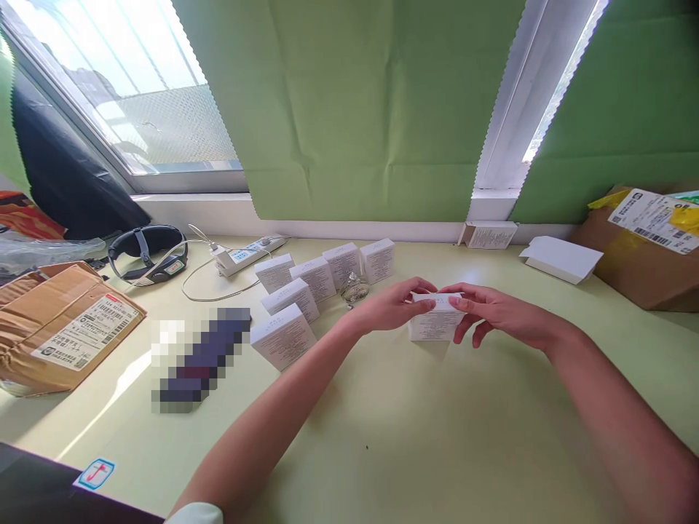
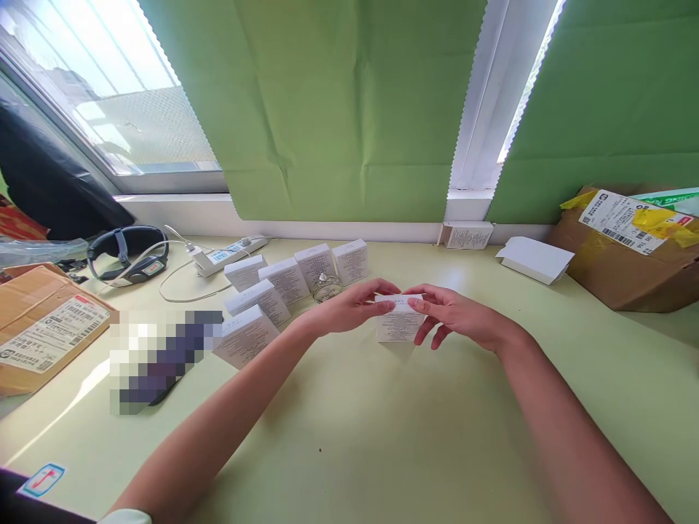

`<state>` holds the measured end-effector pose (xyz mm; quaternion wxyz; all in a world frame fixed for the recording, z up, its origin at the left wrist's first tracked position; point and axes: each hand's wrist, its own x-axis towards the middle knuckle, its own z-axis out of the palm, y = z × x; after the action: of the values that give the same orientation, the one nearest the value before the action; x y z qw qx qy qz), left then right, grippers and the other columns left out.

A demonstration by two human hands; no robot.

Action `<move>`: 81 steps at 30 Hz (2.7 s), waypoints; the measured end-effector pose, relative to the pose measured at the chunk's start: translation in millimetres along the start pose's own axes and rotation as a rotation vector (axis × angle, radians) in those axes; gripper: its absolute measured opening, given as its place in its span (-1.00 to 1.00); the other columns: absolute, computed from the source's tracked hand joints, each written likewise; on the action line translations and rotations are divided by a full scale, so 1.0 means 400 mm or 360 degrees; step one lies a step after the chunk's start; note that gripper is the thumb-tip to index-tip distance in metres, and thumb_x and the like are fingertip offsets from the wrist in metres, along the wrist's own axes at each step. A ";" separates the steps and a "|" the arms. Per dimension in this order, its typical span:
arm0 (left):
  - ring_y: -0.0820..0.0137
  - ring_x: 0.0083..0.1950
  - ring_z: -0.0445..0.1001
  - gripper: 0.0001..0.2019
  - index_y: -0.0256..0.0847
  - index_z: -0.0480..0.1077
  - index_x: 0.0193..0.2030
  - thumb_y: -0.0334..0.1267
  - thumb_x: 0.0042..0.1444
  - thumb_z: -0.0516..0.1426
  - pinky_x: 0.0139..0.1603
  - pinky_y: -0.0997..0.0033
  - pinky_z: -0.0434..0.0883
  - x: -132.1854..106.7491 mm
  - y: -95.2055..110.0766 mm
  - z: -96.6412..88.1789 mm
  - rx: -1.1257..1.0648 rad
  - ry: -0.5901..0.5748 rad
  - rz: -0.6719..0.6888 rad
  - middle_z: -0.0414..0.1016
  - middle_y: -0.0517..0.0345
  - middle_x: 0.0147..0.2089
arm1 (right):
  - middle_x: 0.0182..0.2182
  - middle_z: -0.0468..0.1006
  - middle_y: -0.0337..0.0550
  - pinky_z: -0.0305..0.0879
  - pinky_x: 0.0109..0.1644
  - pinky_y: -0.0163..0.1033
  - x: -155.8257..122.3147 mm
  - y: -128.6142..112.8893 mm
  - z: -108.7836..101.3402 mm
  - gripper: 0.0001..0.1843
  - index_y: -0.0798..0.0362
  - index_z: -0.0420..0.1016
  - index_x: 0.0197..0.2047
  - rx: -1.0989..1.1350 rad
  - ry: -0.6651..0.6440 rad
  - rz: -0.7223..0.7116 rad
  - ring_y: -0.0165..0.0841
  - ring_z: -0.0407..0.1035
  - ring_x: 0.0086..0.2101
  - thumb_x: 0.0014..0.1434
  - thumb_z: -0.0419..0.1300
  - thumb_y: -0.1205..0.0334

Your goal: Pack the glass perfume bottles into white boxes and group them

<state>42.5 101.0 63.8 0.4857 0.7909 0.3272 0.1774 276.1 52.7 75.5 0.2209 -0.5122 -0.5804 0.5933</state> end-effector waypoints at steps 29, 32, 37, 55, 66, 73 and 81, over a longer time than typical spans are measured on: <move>0.25 0.19 0.38 -0.52 -0.15 0.29 0.21 0.08 0.28 0.02 0.11 0.30 0.33 0.000 0.010 0.009 -0.0255 -0.0168 -0.0146 0.43 0.03 0.19 | -0.22 0.50 -0.16 0.26 -0.47 -0.32 0.011 0.007 0.005 -0.43 -0.17 0.35 0.22 -0.0103 0.0143 0.0038 -0.35 0.38 -0.36 0.20 0.19 -0.18; 0.25 0.16 0.40 -0.52 -0.15 0.31 0.19 0.09 0.27 0.03 0.07 0.31 0.34 0.000 0.009 0.009 -0.0269 -0.0160 -0.0140 0.46 0.03 0.16 | -0.20 0.51 -0.13 0.26 -0.46 -0.30 0.004 -0.003 0.010 -0.37 -0.17 0.31 0.25 -0.0099 0.0163 0.0045 -0.33 0.38 -0.34 0.17 0.20 -0.20; 0.27 0.15 0.41 -0.55 -0.11 0.32 0.17 0.08 0.27 0.04 0.06 0.32 0.34 0.000 0.007 0.009 -0.0290 -0.0152 -0.0161 0.47 0.07 0.15 | -0.21 0.51 -0.10 0.25 -0.46 -0.28 -0.004 -0.015 0.019 -0.33 -0.15 0.33 0.25 -0.0079 0.0184 0.0031 -0.29 0.38 -0.34 0.13 0.24 -0.21; 0.26 0.12 0.43 -0.56 -0.22 0.26 0.25 -0.06 0.38 -0.13 0.04 0.33 0.38 -0.014 0.040 0.031 0.0416 0.0090 0.0024 0.44 -0.01 0.17 | -0.15 0.49 -0.12 0.30 -0.44 -0.30 0.002 0.003 0.000 -0.35 -0.15 0.30 0.24 -0.0133 0.0202 0.0005 -0.31 0.42 -0.30 0.18 0.17 -0.25; 0.18 0.08 0.44 -0.59 -0.20 0.18 0.29 -0.14 0.37 -0.06 -0.02 0.28 0.37 -0.019 0.107 0.035 0.1318 0.0085 0.0219 0.42 -0.07 0.11 | 0.21 0.40 -0.16 0.38 -0.41 -0.25 -0.072 -0.002 -0.102 -0.53 -0.26 0.47 0.07 -0.0186 0.0654 -0.0130 -0.26 0.48 -0.25 0.15 0.19 -0.24; 0.18 0.05 0.46 -0.62 -0.24 0.23 0.25 -0.20 0.35 -0.04 -0.09 0.29 0.36 0.043 0.121 -0.009 0.1417 0.0001 0.0209 0.44 -0.06 0.13 | 0.18 0.42 -0.12 0.43 -0.30 -0.12 -0.082 0.048 -0.175 -0.51 -0.24 0.47 0.03 -0.0316 0.0744 0.0019 -0.10 0.52 -0.16 0.11 0.22 -0.27; 0.14 0.11 0.45 -0.61 -0.22 0.29 0.22 -0.21 0.27 0.05 0.04 0.23 0.35 0.203 0.111 -0.149 0.1571 0.0344 0.0026 0.49 -0.06 0.11 | 0.10 0.50 0.04 0.43 -0.15 -0.10 -0.084 0.185 -0.279 -0.55 -0.16 0.44 -0.02 -0.0398 0.0865 0.0229 -0.02 0.46 -0.01 0.09 0.26 -0.18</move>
<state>80.9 181.7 127.8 0.0158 0.9059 0.4143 0.0862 409.7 58.5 41.8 0.2607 -0.7151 -0.5308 0.3728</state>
